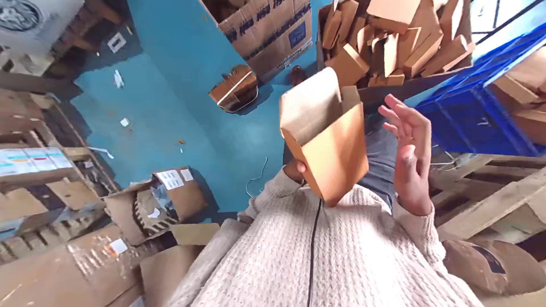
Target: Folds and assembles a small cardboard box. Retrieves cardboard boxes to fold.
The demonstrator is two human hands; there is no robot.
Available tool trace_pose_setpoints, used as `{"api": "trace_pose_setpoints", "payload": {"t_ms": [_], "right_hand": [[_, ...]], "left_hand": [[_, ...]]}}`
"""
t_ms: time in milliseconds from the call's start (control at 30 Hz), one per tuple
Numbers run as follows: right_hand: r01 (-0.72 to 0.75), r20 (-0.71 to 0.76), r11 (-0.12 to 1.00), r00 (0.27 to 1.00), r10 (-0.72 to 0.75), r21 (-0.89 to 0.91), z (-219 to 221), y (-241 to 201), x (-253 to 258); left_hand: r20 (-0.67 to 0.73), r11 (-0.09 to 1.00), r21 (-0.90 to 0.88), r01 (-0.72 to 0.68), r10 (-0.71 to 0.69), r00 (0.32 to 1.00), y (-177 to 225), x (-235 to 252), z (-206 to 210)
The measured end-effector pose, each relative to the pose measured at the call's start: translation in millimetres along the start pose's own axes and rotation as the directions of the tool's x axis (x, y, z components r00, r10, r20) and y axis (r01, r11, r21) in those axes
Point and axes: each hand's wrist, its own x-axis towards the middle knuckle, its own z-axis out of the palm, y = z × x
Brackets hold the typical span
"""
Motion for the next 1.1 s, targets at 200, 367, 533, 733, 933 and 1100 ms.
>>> {"api": "trace_pose_setpoints", "payload": {"t_ms": [200,367,533,733,933,1100], "right_hand": [[-0.134,0.091,0.990,0.987,0.129,0.045,27.7,6.9,5.0],[-0.039,-0.079,0.999,0.996,0.040,0.017,14.5,12.8,1.1],[-0.042,-0.094,0.999,0.995,0.041,-0.011,6.2,10.2,-6.7],[-0.015,-0.069,1.000,0.997,0.013,-0.020,8.5,8.6,-16.7],[-0.096,-0.102,0.993,0.989,0.103,0.070,-1.6,13.8,-28.5],[-0.029,-0.098,0.997,0.994,0.036,0.068,-11.2,10.1,-26.1]], "left_hand": [[-0.430,0.980,-0.132,-0.151,0.080,0.899,-28.6,5.5,16.7],[-0.480,0.946,0.003,0.324,-0.283,0.830,13.3,47.2,26.2],[-0.433,0.760,0.649,0.035,0.331,0.838,1.8,67.0,37.3],[-0.189,0.710,0.701,-0.073,0.283,0.940,3.5,63.2,52.2],[-0.214,0.634,0.773,0.028,0.219,0.952,12.1,68.2,69.3],[-0.105,0.627,0.769,-0.125,0.318,0.942,0.5,71.6,60.1]]}}
